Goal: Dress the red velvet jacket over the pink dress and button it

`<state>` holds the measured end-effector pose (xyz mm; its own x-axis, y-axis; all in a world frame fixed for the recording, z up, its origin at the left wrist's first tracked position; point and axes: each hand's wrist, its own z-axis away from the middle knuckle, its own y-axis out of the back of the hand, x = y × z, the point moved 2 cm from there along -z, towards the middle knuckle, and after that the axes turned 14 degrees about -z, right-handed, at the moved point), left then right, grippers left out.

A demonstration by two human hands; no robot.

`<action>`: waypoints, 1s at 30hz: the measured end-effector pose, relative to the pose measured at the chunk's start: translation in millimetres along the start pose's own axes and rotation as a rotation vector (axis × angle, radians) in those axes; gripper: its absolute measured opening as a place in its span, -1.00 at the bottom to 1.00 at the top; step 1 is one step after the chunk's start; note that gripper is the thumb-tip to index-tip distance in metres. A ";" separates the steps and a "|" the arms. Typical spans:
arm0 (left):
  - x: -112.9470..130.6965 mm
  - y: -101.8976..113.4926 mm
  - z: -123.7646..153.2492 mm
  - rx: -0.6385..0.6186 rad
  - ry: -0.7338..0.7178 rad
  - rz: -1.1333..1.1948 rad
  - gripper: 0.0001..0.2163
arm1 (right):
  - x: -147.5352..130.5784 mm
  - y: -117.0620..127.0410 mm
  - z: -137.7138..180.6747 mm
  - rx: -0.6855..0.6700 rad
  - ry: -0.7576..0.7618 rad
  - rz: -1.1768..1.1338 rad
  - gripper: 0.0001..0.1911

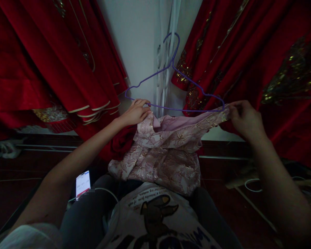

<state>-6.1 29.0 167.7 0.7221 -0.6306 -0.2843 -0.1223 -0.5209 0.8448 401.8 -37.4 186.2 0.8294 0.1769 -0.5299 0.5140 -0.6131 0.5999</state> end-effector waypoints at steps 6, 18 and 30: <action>-1.2 -2.5 -1.3 0.000 0.011 -0.024 -0.66 | 6.9 3.1 -2.4 0.022 0.000 0.022 -0.72; 6.5 4.2 -1.4 -0.066 -0.024 0.025 -0.66 | -19.0 10.4 -15.9 0.090 0.085 0.110 -0.77; 30.6 -1.8 -8.7 -0.026 -0.013 0.211 -0.72 | -86.7 -22.0 -61.1 0.052 0.307 -0.034 -0.78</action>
<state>22.1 15.7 161.4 0.6737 -0.7314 -0.1057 -0.2523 -0.3621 0.8974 331.9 7.8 255.6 0.8433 0.4174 -0.3386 0.5373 -0.6401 0.5492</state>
